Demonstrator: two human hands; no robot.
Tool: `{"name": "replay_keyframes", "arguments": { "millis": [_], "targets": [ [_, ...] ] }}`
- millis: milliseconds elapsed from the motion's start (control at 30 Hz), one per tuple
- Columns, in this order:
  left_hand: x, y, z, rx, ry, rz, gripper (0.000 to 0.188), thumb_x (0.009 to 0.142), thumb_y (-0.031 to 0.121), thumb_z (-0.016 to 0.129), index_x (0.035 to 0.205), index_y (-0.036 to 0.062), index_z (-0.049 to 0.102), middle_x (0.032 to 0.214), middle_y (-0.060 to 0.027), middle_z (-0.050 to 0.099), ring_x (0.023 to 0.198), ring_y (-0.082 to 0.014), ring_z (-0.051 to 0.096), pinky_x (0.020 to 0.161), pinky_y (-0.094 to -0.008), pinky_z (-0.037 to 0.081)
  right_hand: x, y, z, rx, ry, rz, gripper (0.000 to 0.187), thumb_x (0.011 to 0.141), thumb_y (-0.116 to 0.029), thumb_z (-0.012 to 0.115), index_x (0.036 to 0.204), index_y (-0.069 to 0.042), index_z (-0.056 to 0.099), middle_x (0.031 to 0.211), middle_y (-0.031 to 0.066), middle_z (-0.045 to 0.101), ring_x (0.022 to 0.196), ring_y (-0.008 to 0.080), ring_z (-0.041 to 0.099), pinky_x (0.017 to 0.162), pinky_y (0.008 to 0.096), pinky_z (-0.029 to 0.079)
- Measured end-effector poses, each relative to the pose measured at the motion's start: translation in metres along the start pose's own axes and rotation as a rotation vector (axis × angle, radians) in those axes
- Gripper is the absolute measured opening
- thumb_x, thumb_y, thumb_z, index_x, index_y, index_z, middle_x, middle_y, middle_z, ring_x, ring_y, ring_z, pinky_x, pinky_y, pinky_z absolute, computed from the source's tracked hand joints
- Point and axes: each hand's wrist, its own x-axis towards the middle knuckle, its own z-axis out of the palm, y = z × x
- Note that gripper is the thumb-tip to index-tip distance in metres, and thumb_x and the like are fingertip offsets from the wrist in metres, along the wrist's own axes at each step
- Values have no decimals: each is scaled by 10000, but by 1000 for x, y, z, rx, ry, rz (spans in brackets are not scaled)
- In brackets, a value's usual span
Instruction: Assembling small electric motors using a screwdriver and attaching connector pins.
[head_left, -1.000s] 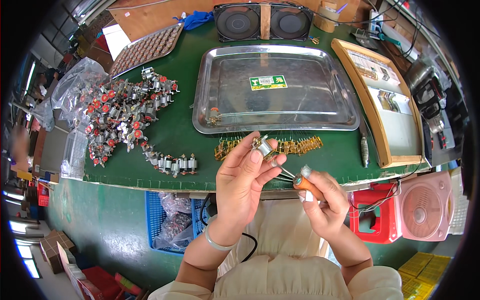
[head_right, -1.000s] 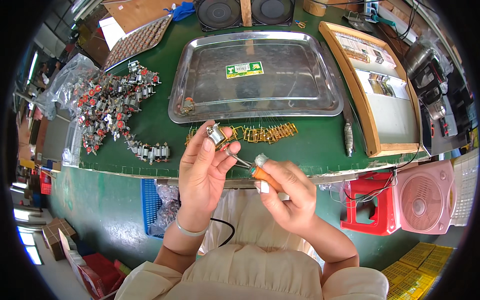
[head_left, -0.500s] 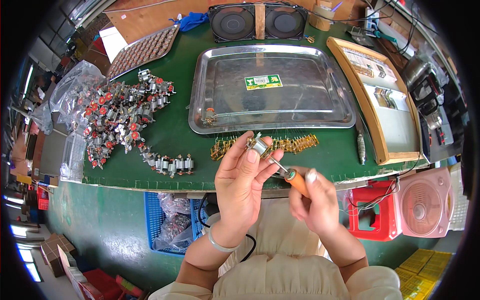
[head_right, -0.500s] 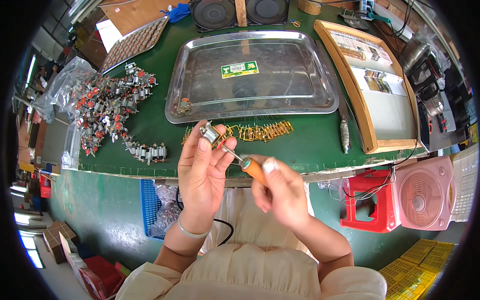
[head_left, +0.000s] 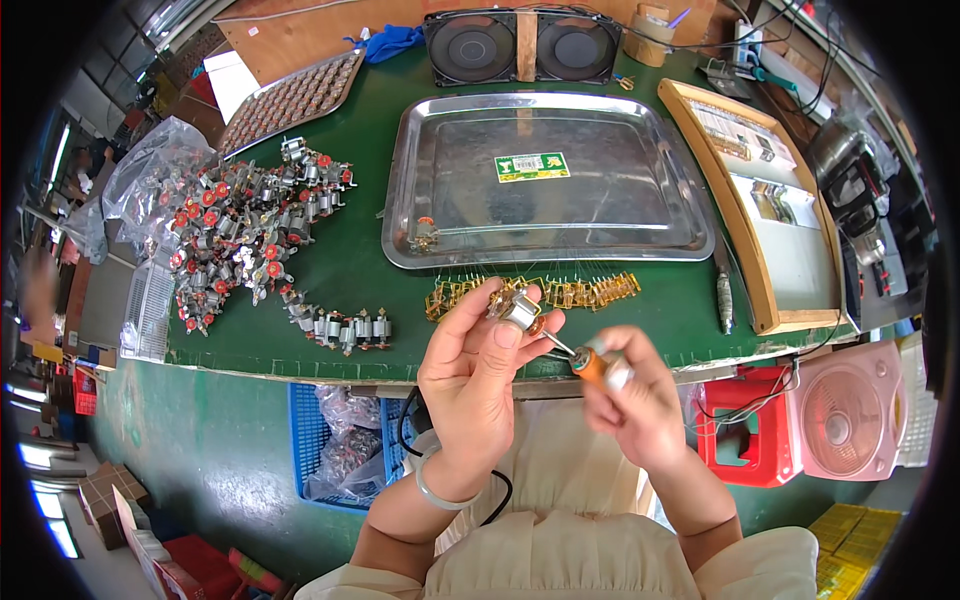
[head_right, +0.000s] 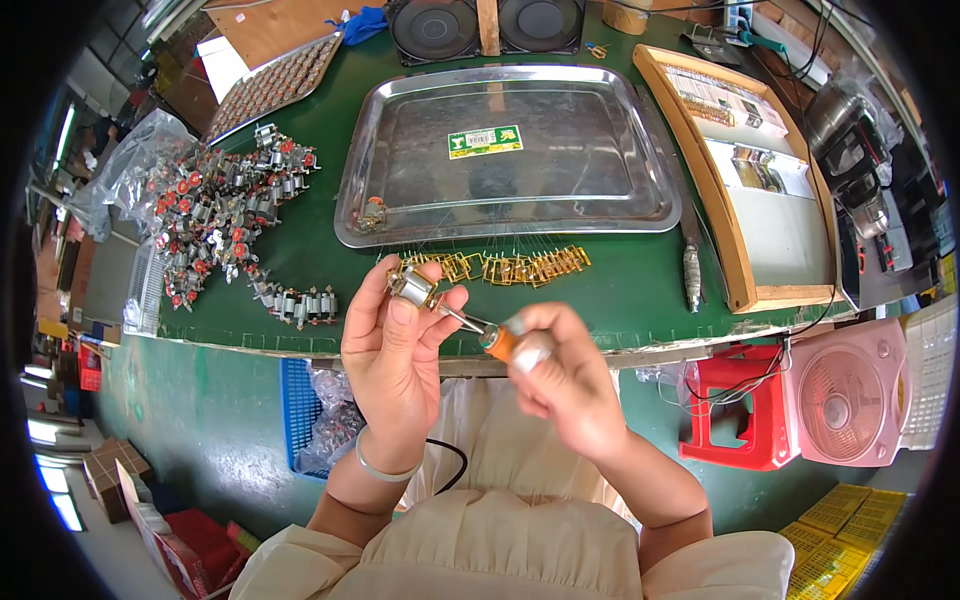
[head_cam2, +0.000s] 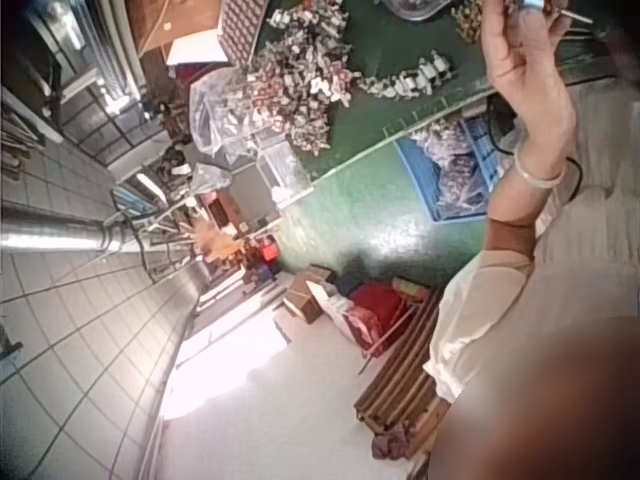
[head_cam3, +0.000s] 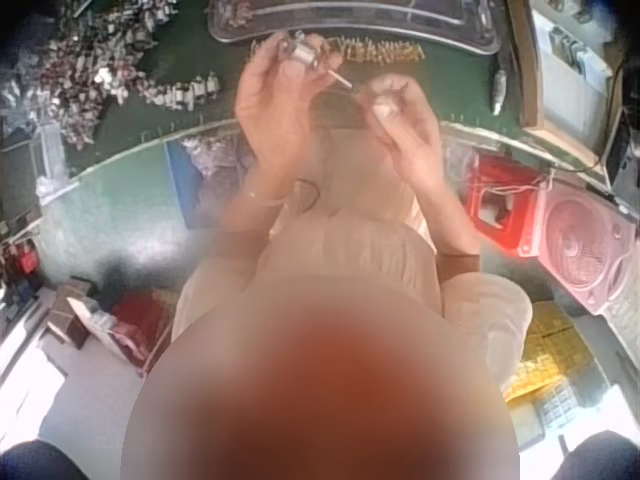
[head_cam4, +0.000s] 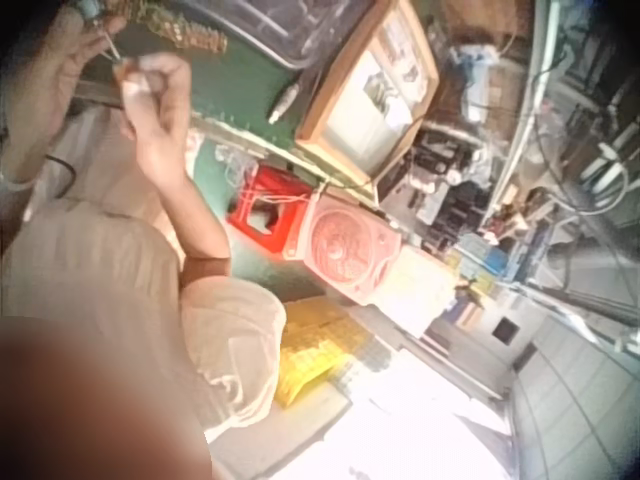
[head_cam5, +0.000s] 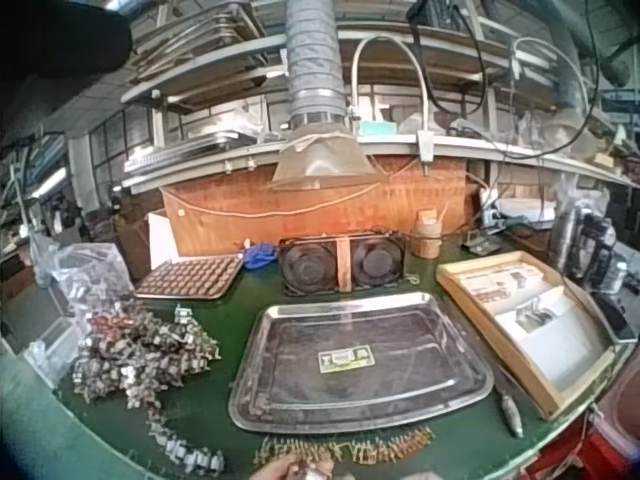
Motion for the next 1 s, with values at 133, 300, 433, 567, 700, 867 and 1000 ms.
{"name": "replay_keyframes", "arguments": {
  "millis": [133,300,433,567,700,867,1000],
  "targets": [
    [-1,1,-3,3,7,6,338,856,66,494,1178,-2,418,1049,-187,554,882,-282,599,729,-327,527,0,-1,2,-564,39,-335,231,888,-231,470,900,-4,511,775,68,533,587,66,487,448,188,331],
    [1,1,-5,-15,3,-8,340,856,69,496,1180,1,419,1052,-185,554,883,-281,599,730,-324,526,6,-10,7,-36,-4,99,287,902,-289,434,870,-13,506,600,1,479,493,47,405,423,186,284],
    [0,2,-5,-2,-1,-9,342,856,73,497,1184,9,420,1056,-185,552,883,-279,600,728,-320,525,8,-13,5,-445,-57,26,363,906,-354,397,831,-14,498,595,34,519,480,62,438,411,192,307],
    [0,5,-9,2,-22,-19,341,856,73,497,1183,14,422,1065,-192,547,879,-278,601,721,-319,525,13,-17,-3,-125,-123,329,305,897,-300,441,836,-7,499,604,49,527,465,79,469,367,202,330],
    [3,11,-16,-12,-8,-87,345,850,73,507,1180,15,426,1077,-198,542,864,-274,605,714,-314,525,12,-25,4,-328,39,84,196,823,-161,575,886,-17,457,677,102,565,476,77,474,377,188,332],
    [6,18,-36,104,-136,-145,296,836,23,506,1128,-6,466,1042,-180,559,804,-231,611,691,-294,515,16,-41,-17,-76,-16,-117,288,700,-51,680,897,-23,472,811,119,569,513,79,480,395,179,333],
    [3,18,-45,433,-334,-78,295,795,-35,542,1088,-15,514,986,-149,585,777,-180,603,707,-271,507,21,-53,4,-482,-79,-464,295,733,-57,653,987,18,524,902,85,526,676,105,520,526,187,412]
  ]
}}
